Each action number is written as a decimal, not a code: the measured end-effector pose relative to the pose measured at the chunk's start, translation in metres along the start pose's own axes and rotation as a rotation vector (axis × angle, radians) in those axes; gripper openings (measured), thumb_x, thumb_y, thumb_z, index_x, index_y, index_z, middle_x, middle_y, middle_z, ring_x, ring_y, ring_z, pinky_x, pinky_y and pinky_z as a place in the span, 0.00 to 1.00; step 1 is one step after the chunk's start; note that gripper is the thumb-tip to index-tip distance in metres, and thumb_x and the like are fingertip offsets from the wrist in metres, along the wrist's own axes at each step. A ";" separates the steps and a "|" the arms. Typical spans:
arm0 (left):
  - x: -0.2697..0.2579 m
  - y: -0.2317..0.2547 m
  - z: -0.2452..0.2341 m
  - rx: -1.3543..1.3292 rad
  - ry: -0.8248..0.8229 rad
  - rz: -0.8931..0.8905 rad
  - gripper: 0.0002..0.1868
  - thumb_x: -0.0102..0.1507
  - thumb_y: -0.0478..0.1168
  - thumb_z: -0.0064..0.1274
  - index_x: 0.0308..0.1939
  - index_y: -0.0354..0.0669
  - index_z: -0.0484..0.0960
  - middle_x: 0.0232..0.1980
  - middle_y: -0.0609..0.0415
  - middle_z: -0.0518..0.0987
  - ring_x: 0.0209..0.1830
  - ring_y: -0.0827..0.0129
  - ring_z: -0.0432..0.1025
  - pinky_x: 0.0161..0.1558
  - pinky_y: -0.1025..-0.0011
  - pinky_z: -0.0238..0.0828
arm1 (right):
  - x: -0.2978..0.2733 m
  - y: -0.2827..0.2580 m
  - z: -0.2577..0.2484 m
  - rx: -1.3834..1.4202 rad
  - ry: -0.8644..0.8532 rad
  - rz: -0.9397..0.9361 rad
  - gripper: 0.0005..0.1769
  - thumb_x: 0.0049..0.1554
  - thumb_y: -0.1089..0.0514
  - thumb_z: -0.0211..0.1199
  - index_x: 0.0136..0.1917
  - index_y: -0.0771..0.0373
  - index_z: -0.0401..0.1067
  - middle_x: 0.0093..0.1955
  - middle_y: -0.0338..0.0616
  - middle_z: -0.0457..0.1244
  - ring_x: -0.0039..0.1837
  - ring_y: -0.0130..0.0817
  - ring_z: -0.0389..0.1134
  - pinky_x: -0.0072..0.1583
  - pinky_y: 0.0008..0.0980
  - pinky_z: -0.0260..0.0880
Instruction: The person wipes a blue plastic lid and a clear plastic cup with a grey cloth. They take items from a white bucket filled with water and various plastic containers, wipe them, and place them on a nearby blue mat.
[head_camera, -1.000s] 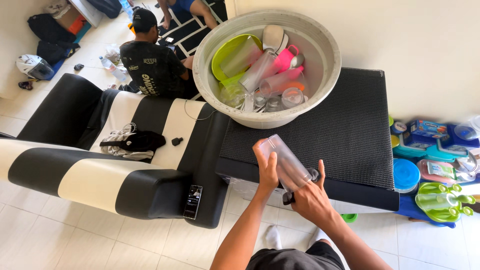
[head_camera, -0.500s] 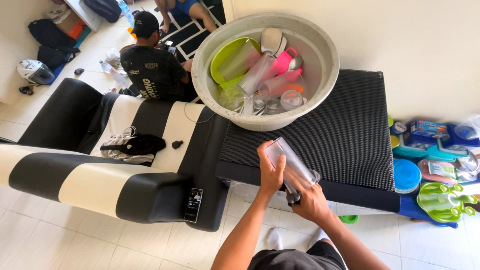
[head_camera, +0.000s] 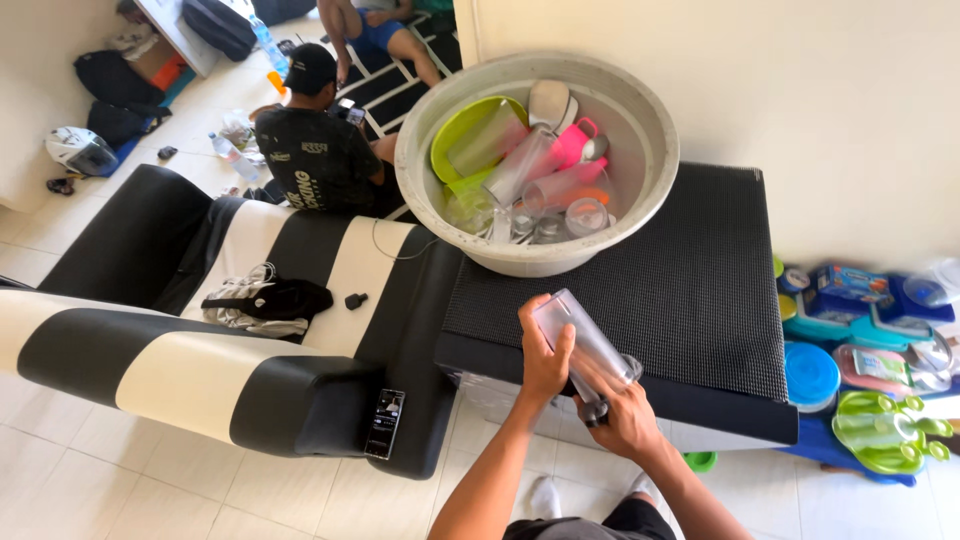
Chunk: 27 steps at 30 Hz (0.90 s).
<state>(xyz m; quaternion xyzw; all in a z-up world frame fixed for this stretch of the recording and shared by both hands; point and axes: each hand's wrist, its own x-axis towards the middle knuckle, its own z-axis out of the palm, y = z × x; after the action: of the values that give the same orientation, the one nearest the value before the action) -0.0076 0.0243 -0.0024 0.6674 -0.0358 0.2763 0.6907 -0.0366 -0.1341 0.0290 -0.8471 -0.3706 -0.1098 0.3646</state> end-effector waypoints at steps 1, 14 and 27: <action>0.001 0.000 0.000 0.004 0.003 0.003 0.33 0.70 0.54 0.50 0.69 0.35 0.59 0.55 0.42 0.73 0.50 0.64 0.70 0.53 0.66 0.71 | 0.001 0.000 -0.002 0.019 -0.006 -0.010 0.38 0.47 0.60 0.66 0.71 0.59 0.64 0.65 0.54 0.67 0.62 0.57 0.69 0.60 0.51 0.69; -0.002 -0.009 0.001 -0.092 0.034 -0.024 0.34 0.72 0.56 0.46 0.70 0.35 0.56 0.55 0.41 0.73 0.48 0.64 0.71 0.52 0.65 0.72 | -0.021 0.018 0.003 0.616 -0.264 0.982 0.28 0.56 0.73 0.62 0.70 0.75 0.67 0.55 0.88 0.60 0.55 0.78 0.60 0.56 0.63 0.63; -0.008 -0.017 -0.004 -0.192 -0.018 -0.007 0.33 0.72 0.56 0.42 0.70 0.36 0.55 0.53 0.42 0.73 0.46 0.65 0.73 0.48 0.66 0.74 | -0.035 0.013 0.012 1.467 0.008 0.836 0.28 0.48 0.69 0.67 0.62 0.76 0.68 0.50 0.50 0.69 0.49 0.37 0.71 0.50 0.36 0.74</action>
<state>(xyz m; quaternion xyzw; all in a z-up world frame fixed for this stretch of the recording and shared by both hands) -0.0085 0.0264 -0.0218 0.6008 -0.0659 0.2631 0.7520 -0.0534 -0.1508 -0.0022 -0.4626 -0.0026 0.2997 0.8344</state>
